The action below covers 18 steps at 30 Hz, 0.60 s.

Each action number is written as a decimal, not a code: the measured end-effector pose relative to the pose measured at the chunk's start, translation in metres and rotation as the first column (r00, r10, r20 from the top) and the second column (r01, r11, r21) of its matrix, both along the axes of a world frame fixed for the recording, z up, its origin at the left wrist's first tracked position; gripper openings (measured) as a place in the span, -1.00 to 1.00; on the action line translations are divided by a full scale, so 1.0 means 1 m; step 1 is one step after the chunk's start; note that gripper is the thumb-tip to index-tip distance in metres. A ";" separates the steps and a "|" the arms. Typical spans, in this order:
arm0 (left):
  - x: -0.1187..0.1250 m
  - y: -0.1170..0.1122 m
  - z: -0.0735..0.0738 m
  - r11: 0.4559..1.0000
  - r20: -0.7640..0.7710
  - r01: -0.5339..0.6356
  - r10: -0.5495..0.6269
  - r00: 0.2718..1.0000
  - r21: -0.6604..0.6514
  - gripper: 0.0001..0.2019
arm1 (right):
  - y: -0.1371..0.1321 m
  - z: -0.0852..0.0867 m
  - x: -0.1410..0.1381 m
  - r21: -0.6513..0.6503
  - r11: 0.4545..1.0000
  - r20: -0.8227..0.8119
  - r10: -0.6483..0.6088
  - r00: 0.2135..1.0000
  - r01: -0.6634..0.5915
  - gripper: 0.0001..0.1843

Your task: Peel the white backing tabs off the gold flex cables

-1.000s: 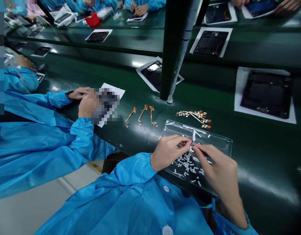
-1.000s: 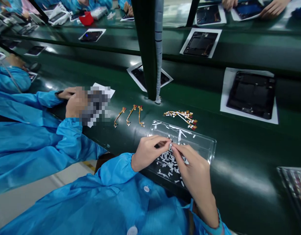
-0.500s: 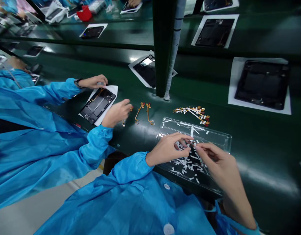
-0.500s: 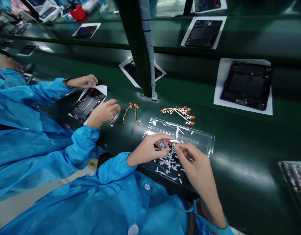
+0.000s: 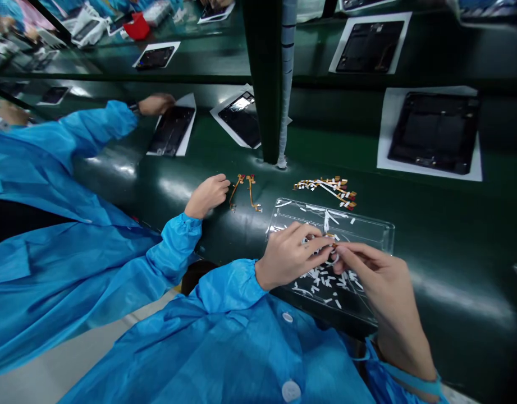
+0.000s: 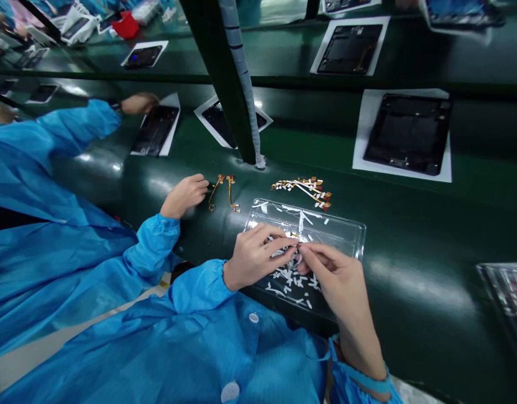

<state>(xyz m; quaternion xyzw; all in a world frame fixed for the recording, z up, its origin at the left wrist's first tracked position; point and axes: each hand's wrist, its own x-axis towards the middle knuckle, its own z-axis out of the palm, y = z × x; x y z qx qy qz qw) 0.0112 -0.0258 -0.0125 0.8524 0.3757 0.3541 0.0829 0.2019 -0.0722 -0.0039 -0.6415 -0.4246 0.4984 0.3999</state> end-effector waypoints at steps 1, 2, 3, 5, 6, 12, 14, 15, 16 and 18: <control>0.000 0.000 0.000 1.000 -0.034 0.000 0.000 0.999 0.002 -0.84 | 0.000 0.001 0.000 0.003 1.000 0.006 0.005 1.000 -0.005 -0.66; 0.001 0.000 0.000 1.000 -0.061 0.001 -0.001 0.998 -0.001 -0.84 | 0.000 0.002 0.000 0.006 1.000 0.009 0.010 1.000 -0.010 -0.66; 0.001 0.000 -0.001 1.000 -0.079 0.001 -0.002 0.997 -0.007 -0.85 | 0.000 0.002 0.000 0.010 1.000 0.010 0.015 1.000 -0.015 -0.65; 0.001 0.000 -0.001 1.000 -0.096 0.000 -0.002 0.995 -0.022 -0.86 | 0.000 0.001 0.000 0.013 1.000 0.009 0.023 1.000 -0.023 -0.64; 0.002 0.000 -0.001 1.000 -0.096 -0.004 0.001 0.995 -0.026 -0.86 | 0.000 0.000 0.000 0.014 0.999 0.015 0.029 0.999 -0.029 -0.63; 0.005 -0.001 0.005 0.999 -0.065 -0.029 0.027 0.998 -0.032 -0.86 | -0.004 -0.003 0.002 0.015 0.996 0.089 0.081 0.993 -0.083 -0.63; 0.005 0.000 0.006 0.996 -0.067 -0.029 0.023 0.997 -0.089 -0.86 | -0.006 -0.006 0.006 0.020 0.995 0.127 0.091 0.988 -0.095 -0.62; 0.003 0.001 0.006 0.990 -0.053 -0.030 0.023 0.998 -0.138 -0.86 | -0.007 -0.007 0.009 0.023 0.995 0.156 0.093 0.983 -0.098 -0.63; 0.002 0.003 0.006 0.977 -0.020 -0.026 0.022 1.000 -0.213 -0.88 | -0.008 -0.009 0.011 0.025 0.995 0.186 0.093 0.978 -0.100 -0.63; -0.003 0.009 0.005 0.902 0.109 0.021 0.028 0.994 -0.430 -0.91 | -0.008 -0.012 0.016 0.028 0.995 0.232 0.091 0.968 -0.100 -0.64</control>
